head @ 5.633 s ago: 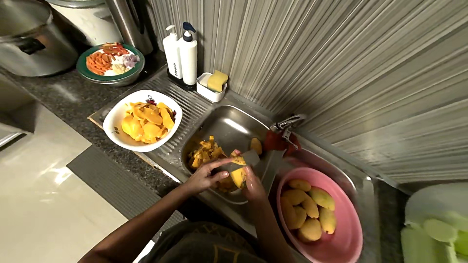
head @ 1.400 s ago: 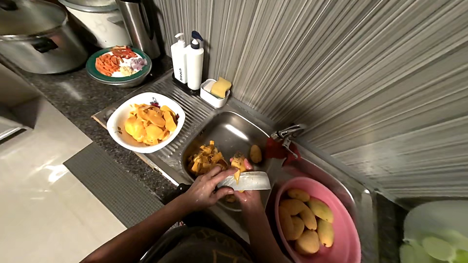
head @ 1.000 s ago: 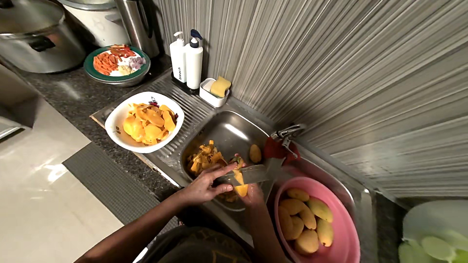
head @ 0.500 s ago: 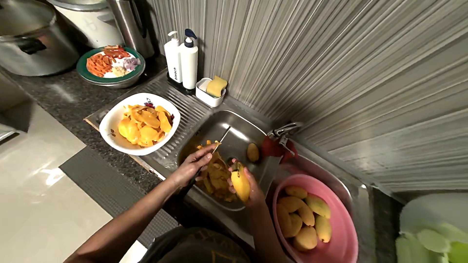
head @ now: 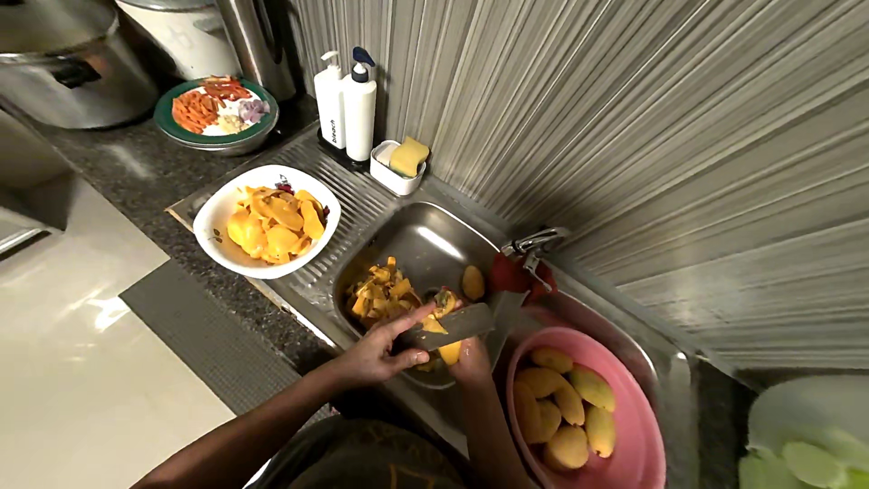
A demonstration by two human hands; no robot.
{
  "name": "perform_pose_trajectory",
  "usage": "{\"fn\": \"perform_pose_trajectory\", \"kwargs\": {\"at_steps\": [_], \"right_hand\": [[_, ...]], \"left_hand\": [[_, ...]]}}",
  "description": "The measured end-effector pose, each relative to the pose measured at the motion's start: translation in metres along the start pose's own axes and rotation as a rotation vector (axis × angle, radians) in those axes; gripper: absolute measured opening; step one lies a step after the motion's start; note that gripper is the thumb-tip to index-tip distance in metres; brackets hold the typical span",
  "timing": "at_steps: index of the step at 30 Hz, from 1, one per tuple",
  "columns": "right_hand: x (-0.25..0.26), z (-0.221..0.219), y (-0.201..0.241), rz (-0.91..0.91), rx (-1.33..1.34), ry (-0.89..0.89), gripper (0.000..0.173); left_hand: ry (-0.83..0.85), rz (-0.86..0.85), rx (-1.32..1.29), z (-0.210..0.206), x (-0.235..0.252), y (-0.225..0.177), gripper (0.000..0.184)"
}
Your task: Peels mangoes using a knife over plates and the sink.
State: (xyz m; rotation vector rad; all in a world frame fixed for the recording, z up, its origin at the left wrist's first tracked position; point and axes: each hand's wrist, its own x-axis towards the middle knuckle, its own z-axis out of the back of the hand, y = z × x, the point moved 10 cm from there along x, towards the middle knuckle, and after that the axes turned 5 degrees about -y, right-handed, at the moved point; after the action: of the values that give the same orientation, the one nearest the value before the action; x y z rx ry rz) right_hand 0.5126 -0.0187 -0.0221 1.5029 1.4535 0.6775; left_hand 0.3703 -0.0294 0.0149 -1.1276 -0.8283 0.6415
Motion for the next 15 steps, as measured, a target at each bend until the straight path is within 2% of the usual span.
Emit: {"fn": "perform_pose_trajectory", "kwargs": {"at_steps": [6, 11, 15], "right_hand": [[-0.001, -0.001, 0.005, 0.035, 0.018, 0.046, 0.031], [-0.008, -0.005, 0.012, 0.075, -0.023, 0.087, 0.045], [-0.011, -0.009, 0.015, 0.054, -0.005, 0.142, 0.044]], "left_hand": [[-0.047, -0.009, 0.046, 0.003, -0.001, -0.006, 0.067], [-0.094, -0.017, 0.055, 0.009, 0.005, -0.013, 0.057], [-0.034, -0.007, 0.094, 0.007, 0.012, -0.014, 0.069]]}}
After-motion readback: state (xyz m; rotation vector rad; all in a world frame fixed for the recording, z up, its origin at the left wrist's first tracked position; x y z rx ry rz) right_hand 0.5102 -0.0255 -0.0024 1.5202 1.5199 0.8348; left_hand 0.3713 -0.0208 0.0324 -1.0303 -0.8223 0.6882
